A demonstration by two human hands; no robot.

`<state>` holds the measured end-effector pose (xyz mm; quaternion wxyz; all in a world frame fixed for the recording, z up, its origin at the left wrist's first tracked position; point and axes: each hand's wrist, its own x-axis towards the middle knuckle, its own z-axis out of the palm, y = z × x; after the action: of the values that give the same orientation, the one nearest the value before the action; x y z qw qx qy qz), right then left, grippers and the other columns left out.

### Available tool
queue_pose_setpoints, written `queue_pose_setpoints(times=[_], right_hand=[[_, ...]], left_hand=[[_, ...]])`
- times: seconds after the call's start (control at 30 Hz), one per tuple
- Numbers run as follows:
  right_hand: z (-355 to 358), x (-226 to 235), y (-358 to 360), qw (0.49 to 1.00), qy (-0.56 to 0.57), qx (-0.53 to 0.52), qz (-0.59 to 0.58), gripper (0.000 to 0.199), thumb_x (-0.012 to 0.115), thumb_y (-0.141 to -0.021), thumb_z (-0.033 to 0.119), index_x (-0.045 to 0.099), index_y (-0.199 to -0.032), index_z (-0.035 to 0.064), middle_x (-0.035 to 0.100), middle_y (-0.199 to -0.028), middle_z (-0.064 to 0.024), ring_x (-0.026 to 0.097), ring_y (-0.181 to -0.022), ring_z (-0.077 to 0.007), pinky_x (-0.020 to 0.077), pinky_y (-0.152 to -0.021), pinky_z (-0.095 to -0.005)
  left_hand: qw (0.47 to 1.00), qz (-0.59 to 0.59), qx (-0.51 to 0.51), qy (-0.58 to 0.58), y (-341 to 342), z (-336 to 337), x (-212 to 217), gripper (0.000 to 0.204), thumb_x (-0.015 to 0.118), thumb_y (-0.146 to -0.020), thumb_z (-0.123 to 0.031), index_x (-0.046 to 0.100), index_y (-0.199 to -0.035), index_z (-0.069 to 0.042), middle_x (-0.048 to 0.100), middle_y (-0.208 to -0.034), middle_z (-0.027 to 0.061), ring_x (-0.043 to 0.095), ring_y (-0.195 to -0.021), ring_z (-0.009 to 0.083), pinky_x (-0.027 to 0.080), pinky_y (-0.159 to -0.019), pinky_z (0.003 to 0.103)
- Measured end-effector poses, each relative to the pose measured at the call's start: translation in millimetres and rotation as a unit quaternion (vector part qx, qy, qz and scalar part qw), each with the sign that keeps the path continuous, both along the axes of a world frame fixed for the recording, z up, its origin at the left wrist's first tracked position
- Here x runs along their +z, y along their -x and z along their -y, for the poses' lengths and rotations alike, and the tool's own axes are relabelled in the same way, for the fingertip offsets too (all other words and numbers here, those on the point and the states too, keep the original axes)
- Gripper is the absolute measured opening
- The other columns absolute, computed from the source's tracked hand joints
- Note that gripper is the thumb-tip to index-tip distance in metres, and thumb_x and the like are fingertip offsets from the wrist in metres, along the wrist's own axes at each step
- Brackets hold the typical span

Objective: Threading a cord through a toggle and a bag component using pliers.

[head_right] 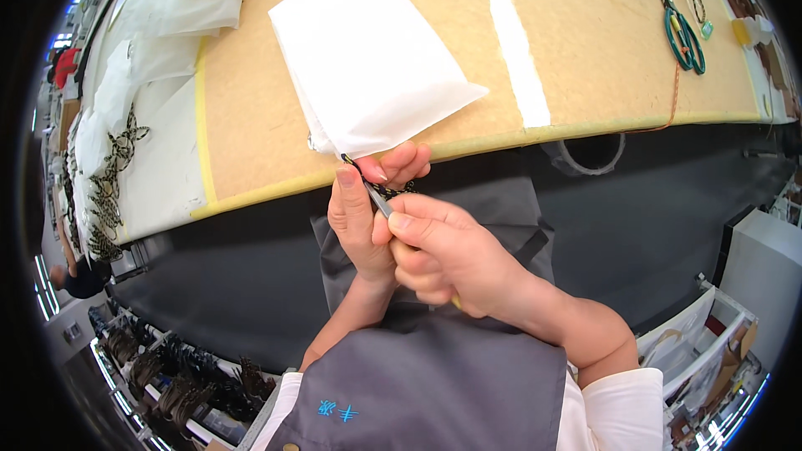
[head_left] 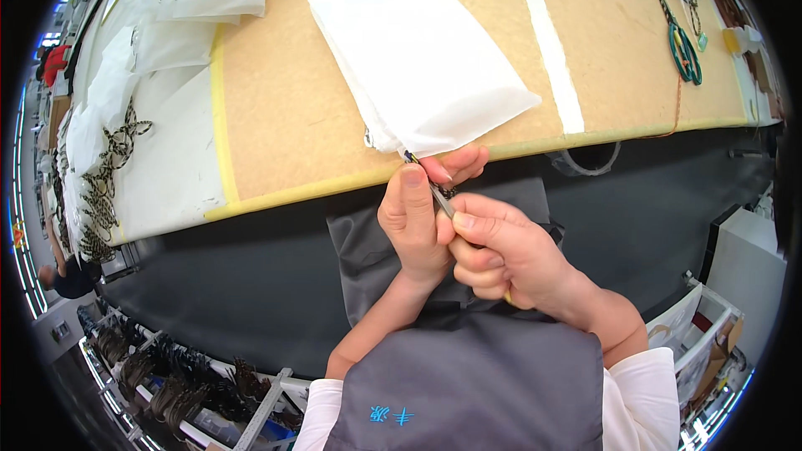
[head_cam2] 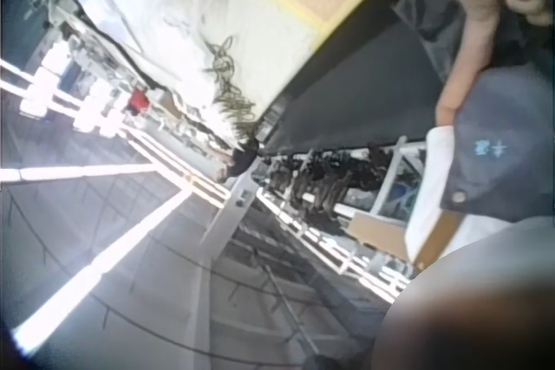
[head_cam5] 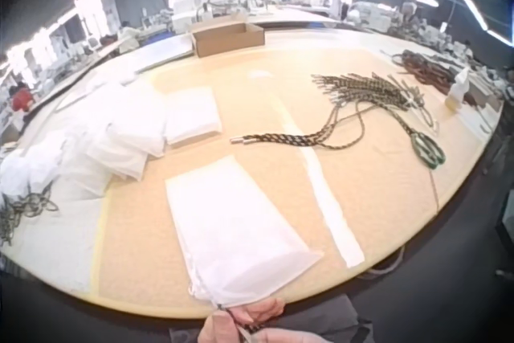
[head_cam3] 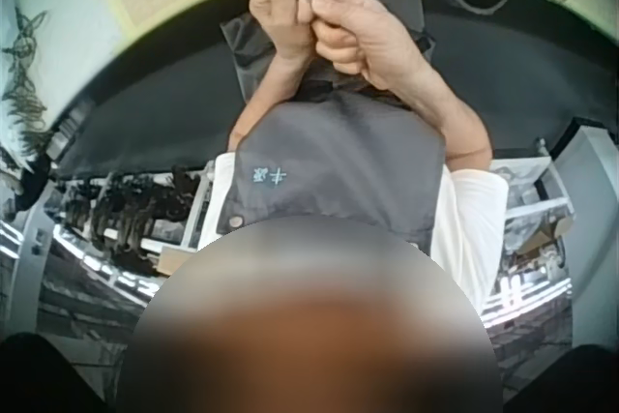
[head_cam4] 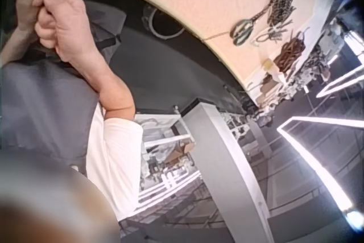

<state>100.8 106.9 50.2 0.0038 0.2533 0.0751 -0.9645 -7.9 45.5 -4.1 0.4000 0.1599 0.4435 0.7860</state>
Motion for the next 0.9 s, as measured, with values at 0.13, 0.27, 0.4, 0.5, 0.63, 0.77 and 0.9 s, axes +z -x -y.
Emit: queue_pose_setpoints(times=[0.13,0.27,0.4,0.5,0.63,0.77,0.9], right_hand=[[12,-9,12,0.653,-0.74,-0.051,0.154,0.003,0.052,-0.099,0.007,0.054,-0.101,0.0046,0.054,-0.06,-0.0088,0.058,-0.048,-0.0243,0.0446,-0.044,-0.0349],[2,2,10,0.464,-0.866,0.05,0.182,0.005,0.056,-0.091,0.002,0.054,-0.096,0.002,0.06,-0.066,-0.016,0.066,-0.061,-0.0356,0.051,-0.05,-0.0428],[1,-3,11,0.741,-0.657,-0.003,0.139,0.005,0.055,-0.098,0.008,0.056,-0.095,0.005,0.052,-0.06,-0.0083,0.054,-0.045,-0.0213,0.0427,-0.042,-0.034],[-15,-7,2,0.999,-0.019,0.03,0.001,0.022,0.046,-0.107,0.024,0.058,-0.097,0.0088,0.038,-0.064,0.0089,0.024,-0.047,-0.0007,0.0162,-0.04,-0.02],[-11,3,5,0.999,-0.007,0.022,0.027,0.017,0.05,-0.105,0.021,0.057,-0.1,0.0067,0.043,-0.06,0.0029,0.034,-0.044,-0.0047,0.0244,-0.037,-0.0229],[10,1,14,0.641,-0.754,0.014,0.145,0.005,0.053,-0.1,0.006,0.054,-0.101,0.0007,0.061,-0.07,-0.0177,0.065,-0.058,-0.0331,0.0487,-0.05,-0.0372],[6,6,11,0.475,-0.853,0.094,0.193,0.008,0.055,-0.098,0.003,0.056,-0.105,0.0006,0.06,-0.068,-0.0197,0.064,-0.064,-0.0403,0.0483,-0.052,-0.0391]], left_hand=[[0.999,-0.033,0.036,-0.004,-5,-5,-7,0.039,0.038,-0.111,-0.037,0.052,-0.095,-0.004,0.07,-0.108,0.0253,0.073,-0.098,0.034,0.059,-0.084,0.046],[0.998,0.004,0.05,-0.025,-6,-6,-6,0.04,0.037,-0.111,-0.032,0.053,-0.098,0.002,0.07,-0.111,0.0261,0.072,-0.099,0.0346,0.059,-0.089,0.043],[0.998,0.041,0.046,-0.021,-4,-5,-4,0.041,0.038,-0.111,-0.033,0.053,-0.098,0.002,0.07,-0.11,0.0261,0.071,-0.103,0.0359,0.058,-0.089,0.046],[0.996,0.072,0.004,-0.056,5,1,-8,0.04,0.037,-0.111,-0.034,0.055,-0.099,0.0,0.07,-0.113,0.0269,0.07,-0.107,0.0371,0.057,-0.091,0.047],[0.997,0.067,0.008,-0.045,4,3,-3,0.039,0.039,-0.111,-0.033,0.056,-0.098,0.0,0.07,-0.113,0.026,0.07,-0.107,0.0353,0.058,-0.09,0.045],[0.998,0.027,0.046,-0.035,-1,0,-9,0.039,0.041,-0.111,-0.032,0.056,-0.097,0.001,0.071,-0.11,0.0253,0.072,-0.1,0.0326,0.059,-0.086,0.042],[0.998,-0.004,0.054,-0.029,-4,-5,-9,0.041,0.04,-0.111,-0.033,0.056,-0.097,0.002,0.071,-0.109,0.0249,0.073,-0.097,0.0312,0.059,-0.084,0.039]])
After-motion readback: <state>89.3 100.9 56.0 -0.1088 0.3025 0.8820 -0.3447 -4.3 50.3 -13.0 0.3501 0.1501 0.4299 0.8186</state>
